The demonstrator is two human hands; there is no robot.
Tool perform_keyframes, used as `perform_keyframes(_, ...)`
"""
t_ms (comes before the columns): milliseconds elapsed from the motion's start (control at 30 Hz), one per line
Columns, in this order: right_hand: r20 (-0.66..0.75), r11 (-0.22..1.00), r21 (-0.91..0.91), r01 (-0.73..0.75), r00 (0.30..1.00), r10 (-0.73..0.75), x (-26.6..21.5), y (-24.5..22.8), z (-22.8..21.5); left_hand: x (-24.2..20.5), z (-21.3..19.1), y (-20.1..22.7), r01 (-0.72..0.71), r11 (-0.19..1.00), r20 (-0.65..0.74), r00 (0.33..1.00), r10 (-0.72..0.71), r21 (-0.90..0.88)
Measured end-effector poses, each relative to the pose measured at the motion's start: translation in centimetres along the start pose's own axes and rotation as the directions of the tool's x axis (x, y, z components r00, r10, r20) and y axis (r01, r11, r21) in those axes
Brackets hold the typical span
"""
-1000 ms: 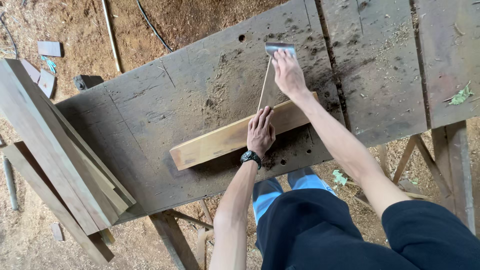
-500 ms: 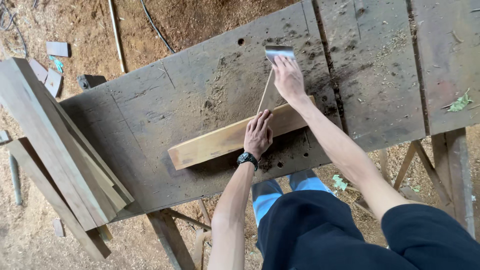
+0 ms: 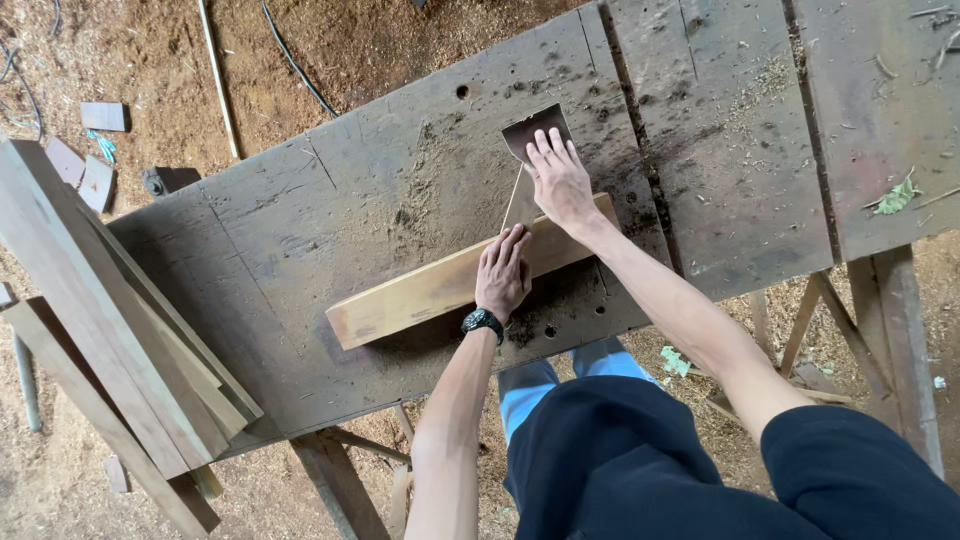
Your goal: The person sands a thin wooden slat using a piece of sandpaper on a workbench, smoothing the flat surfaces and edges by hand.
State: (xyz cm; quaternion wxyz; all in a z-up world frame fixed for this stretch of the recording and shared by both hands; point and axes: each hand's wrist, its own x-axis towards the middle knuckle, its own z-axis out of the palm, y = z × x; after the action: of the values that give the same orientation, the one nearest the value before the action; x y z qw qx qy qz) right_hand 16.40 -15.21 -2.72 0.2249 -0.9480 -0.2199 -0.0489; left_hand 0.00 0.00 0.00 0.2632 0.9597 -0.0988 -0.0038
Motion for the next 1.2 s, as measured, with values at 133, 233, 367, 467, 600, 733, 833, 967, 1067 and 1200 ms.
perform_keyframes(133,0.114,0.962,0.143,-0.232,0.970,0.216,4.0,1.2,1.6,0.1,0.1,-0.2,-0.012,1.000,-0.021,1.000,0.013,0.025)
perform_keyframes(233,0.141,0.933,0.162,-0.320,0.944,0.299,3.7,1.6,2.3,0.1,0.4,-0.3,-0.006,0.999,-0.044,0.999,0.008,0.043)
perform_keyframes(367,-0.035,0.995,0.041,-0.088,0.995,0.089,-0.5,0.0,1.7,-0.1,0.0,-0.1,-0.005,1.000,-0.011,1.000,0.004,-0.012)
perform_keyframes(467,-0.044,0.999,0.011,-0.030,0.999,0.031,-1.8,-0.5,1.6,0.4,0.2,0.0,-0.017,1.000,-0.032,0.999,0.017,-0.006)
perform_keyframes(600,0.029,0.981,0.069,-0.182,0.983,0.181,2.4,1.8,2.7,-0.3,-0.1,-0.4,-0.019,1.000,-0.030,0.999,0.018,-0.019)
perform_keyframes(733,-0.030,0.987,0.078,-0.143,0.989,0.146,1.1,1.1,1.1,0.1,0.1,-0.2,0.004,1.000,0.010,1.000,-0.004,0.004)
perform_keyframes(833,-0.031,0.993,0.111,-0.040,0.999,0.044,-2.7,-1.5,0.0,0.2,0.2,-0.5,-0.021,0.999,-0.021,1.000,0.021,-0.041)
perform_keyframes(967,-0.107,0.999,0.044,-0.009,0.994,0.013,0.7,0.6,1.0,-0.2,0.1,-0.3,-0.014,0.999,-0.004,1.000,0.014,-0.030)
perform_keyframes(1067,0.099,0.935,0.122,-0.333,0.942,0.322,4.1,1.9,2.6,-0.1,0.7,-0.5,-0.028,0.999,-0.018,0.999,0.027,-0.036)
perform_keyframes(1200,-0.067,0.986,0.035,-0.166,0.984,0.168,1.6,0.0,2.9,0.0,0.7,-0.8,-0.048,0.998,-0.025,0.999,0.048,-0.030)
